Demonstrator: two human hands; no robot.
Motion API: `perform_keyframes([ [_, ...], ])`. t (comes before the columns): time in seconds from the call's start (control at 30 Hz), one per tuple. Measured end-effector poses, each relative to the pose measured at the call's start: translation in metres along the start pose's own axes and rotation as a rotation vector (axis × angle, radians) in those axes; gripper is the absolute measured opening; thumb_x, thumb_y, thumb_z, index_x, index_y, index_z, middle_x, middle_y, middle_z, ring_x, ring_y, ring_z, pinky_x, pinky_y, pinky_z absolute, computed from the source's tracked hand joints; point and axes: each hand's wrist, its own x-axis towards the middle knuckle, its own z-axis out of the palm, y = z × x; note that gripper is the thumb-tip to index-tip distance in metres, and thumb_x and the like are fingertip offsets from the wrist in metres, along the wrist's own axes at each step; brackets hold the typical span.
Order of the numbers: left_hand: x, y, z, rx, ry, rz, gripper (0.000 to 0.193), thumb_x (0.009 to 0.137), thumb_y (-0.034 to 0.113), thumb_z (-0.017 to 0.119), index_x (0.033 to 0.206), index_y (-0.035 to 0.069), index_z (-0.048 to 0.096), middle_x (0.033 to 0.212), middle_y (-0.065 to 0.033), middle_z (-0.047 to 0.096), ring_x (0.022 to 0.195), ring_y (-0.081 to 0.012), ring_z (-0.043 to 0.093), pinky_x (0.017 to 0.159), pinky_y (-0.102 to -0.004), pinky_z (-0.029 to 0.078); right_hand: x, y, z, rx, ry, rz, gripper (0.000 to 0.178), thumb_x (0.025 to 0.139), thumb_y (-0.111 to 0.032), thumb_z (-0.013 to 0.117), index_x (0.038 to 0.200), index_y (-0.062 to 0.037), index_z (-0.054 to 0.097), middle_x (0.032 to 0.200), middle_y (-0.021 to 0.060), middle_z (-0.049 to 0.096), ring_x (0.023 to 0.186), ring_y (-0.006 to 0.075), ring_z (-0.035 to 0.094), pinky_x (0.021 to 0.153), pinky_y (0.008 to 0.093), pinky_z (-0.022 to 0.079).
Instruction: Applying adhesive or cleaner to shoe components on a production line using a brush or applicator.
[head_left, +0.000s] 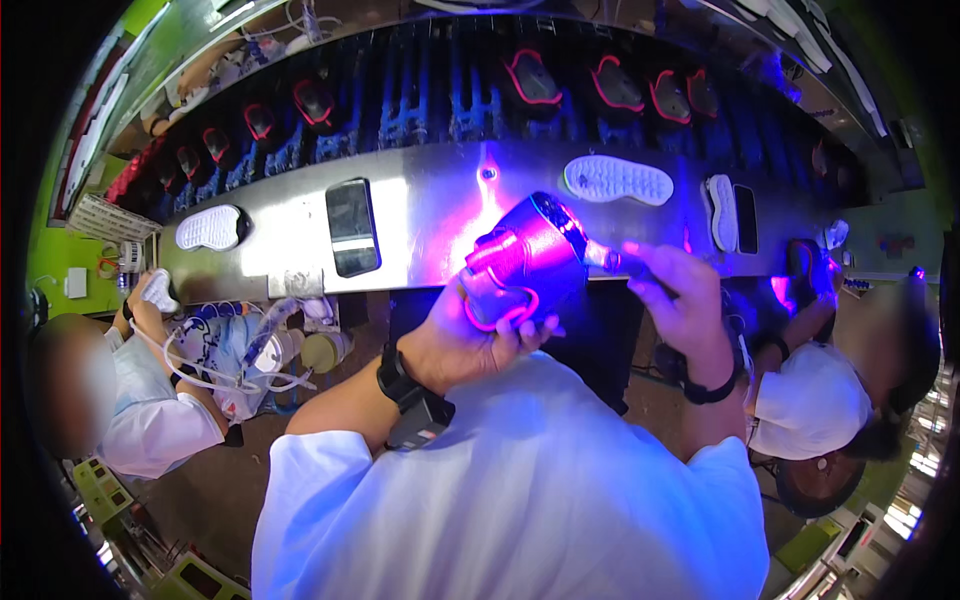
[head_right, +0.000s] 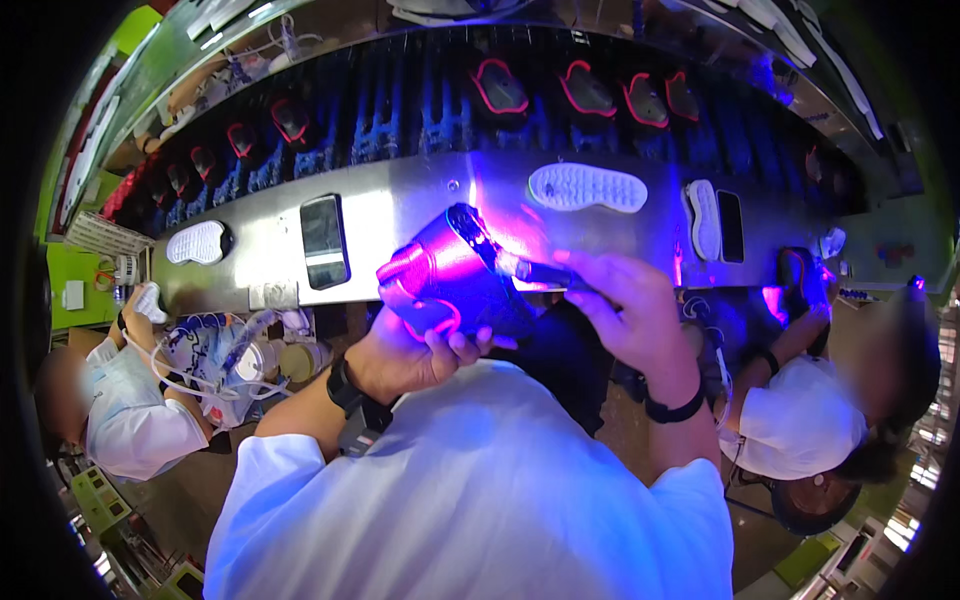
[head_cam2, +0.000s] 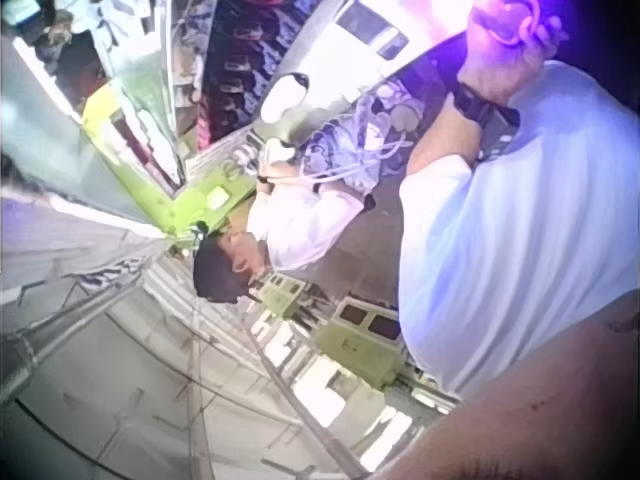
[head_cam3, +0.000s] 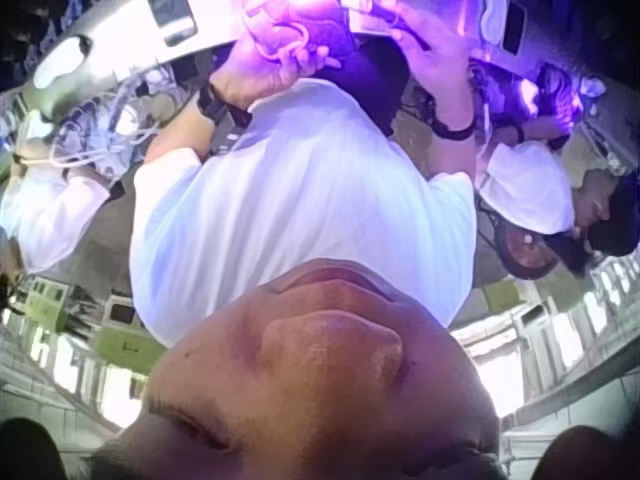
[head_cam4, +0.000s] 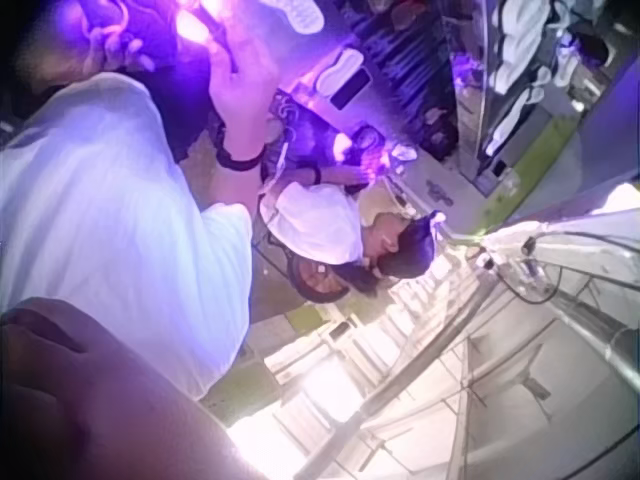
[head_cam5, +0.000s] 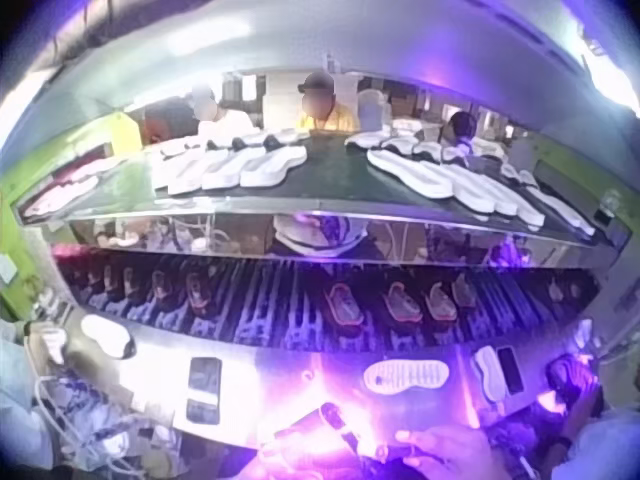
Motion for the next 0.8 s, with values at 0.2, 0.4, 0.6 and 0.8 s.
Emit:
perform_keyframes([
  [0.2, 0.018, -0.024, 0.012, 0.165, -0.101, -0.046, 0.075, 0.092, 0.05, 0.06, 0.143, -0.001, 0.04, 0.13, -0.0303, 0.052, 0.105, -0.0357, 0.062, 0.083, -0.0368, 0.06, -0.054, 0.034, 0.028, 0.158, 0.108, -0.006, 0.044, 0.081, 0.008, 0.066, 0.123, -0.0013, 0.066, 0.102, 0.0121, 0.072, 0.091, 0.0199, 0.07, 0.083, 0.0299, 0.054],
  [0.4, 0.033, -0.007, 0.05, 1.257, 0.221, 0.439, 0.056, 0.095, 0.02, 0.06, 0.145, 0.004, 0.04, 0.132, -0.012, 0.06, 0.121, -0.0249, 0.059, 0.107, -0.0418, 0.045, -0.024, 0.041, 0.011, 0.106, 0.101, 0.239, 0.043, 0.09, 0.0, 0.063, 0.133, -0.0008, 0.058, 0.105, 0.0129, 0.073, 0.091, 0.0159, 0.068, 0.081, 0.0294, 0.052],
  [0.6, 0.044, -0.002, 0.081, 1.864, 0.225, 0.575, 0.075, 0.082, 0.015, 0.077, 0.146, 0.004, 0.039, 0.13, -0.0082, 0.06, 0.12, -0.0186, 0.058, 0.107, -0.0375, 0.044, -0.017, 0.037, 0.032, 0.208, 0.256, 0.267, 0.04, 0.092, -0.008, 0.068, 0.13, 0.0007, 0.06, 0.101, 0.0133, 0.073, 0.09, 0.0161, 0.067, 0.083, 0.0306, 0.052],
  [0.8, 0.003, 0.043, 0.108, 1.917, 0.373, 0.847, 0.076, 0.079, 0.013, 0.08, 0.144, 0.0, 0.042, 0.126, -0.0061, 0.061, 0.116, -0.0167, 0.059, 0.104, -0.0332, 0.044, -0.045, 0.044, 0.065, 0.215, -0.031, 0.178, 0.044, 0.089, -0.005, 0.07, 0.132, 0.0005, 0.06, 0.117, 0.0111, 0.068, 0.096, 0.0157, 0.064, 0.085, 0.0309, 0.052],
])
